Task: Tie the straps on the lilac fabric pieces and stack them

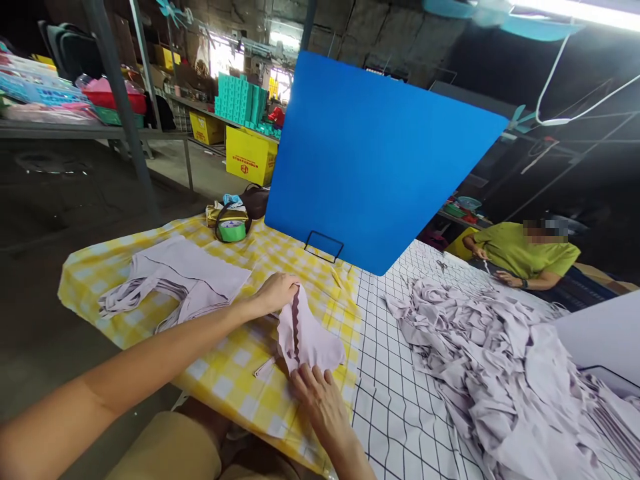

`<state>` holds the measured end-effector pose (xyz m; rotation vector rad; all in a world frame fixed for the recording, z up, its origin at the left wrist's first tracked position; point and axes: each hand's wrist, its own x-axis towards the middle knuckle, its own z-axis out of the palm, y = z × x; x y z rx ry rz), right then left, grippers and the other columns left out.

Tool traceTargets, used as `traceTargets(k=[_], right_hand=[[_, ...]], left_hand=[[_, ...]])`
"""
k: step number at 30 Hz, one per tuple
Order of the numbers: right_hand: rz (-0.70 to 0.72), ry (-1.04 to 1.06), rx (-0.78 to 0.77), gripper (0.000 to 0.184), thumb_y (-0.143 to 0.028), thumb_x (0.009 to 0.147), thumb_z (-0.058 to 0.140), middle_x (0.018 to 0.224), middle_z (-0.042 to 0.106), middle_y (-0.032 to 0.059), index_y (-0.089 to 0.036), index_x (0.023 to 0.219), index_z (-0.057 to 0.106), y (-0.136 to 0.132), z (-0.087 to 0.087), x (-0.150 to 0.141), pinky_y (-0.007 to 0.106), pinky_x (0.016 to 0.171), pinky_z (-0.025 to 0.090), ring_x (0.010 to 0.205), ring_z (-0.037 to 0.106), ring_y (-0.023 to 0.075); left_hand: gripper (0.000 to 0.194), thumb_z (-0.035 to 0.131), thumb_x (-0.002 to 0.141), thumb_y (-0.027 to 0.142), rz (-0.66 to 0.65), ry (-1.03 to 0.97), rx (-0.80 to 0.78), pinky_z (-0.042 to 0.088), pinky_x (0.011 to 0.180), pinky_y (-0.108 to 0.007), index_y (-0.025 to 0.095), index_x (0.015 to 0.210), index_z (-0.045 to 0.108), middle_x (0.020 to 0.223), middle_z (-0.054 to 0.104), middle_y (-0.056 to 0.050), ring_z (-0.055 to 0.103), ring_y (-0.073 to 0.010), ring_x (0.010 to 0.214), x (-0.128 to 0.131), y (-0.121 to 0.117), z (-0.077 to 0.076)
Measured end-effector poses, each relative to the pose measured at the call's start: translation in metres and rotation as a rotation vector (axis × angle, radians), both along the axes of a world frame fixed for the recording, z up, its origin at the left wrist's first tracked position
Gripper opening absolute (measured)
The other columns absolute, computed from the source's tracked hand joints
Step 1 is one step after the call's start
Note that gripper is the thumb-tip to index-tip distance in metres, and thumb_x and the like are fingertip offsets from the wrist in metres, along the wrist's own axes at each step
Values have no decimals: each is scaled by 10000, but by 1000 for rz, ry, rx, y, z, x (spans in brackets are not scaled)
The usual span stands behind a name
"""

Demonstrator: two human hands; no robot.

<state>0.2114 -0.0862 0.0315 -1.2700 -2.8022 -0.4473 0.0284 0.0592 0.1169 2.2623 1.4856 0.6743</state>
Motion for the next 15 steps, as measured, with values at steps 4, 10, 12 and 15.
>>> traceTargets(k=[4, 10, 12, 15], right_hand=[[7, 5, 102, 296, 18, 767, 419, 818, 571, 41, -188, 945, 535, 1, -4, 7, 318, 605, 332, 673, 494, 194], [-175, 275, 98, 352, 36, 784, 313, 741, 513, 26, -201, 814, 571, 2, 0, 25, 251, 536, 361, 591, 486, 148], [-255, 348, 105, 361, 15, 795, 301, 749, 500, 22, -204, 848, 583, 2, 12, 35, 235, 512, 368, 574, 488, 136], [-295, 367, 113, 343, -5, 787, 298, 753, 479, 25, -193, 813, 584, 5, 33, 53, 235, 477, 366, 553, 473, 130]], left_hand=[[341, 385, 788, 120, -2, -58, 2, 469, 721, -244, 182, 918, 695, 876, 710, -56, 643, -179, 798, 0, 2, 7], [391, 383, 771, 111, -26, -128, 56, 484, 758, -242, 206, 987, 695, 910, 714, -24, 646, -168, 819, -3, 15, 33], [382, 394, 758, 110, -8, -133, 81, 484, 777, -260, 201, 959, 705, 931, 711, -31, 642, -184, 858, -8, 22, 45], [369, 404, 751, 108, 12, -131, 112, 477, 815, -270, 194, 934, 712, 956, 707, -36, 634, -193, 899, -15, 28, 67]])
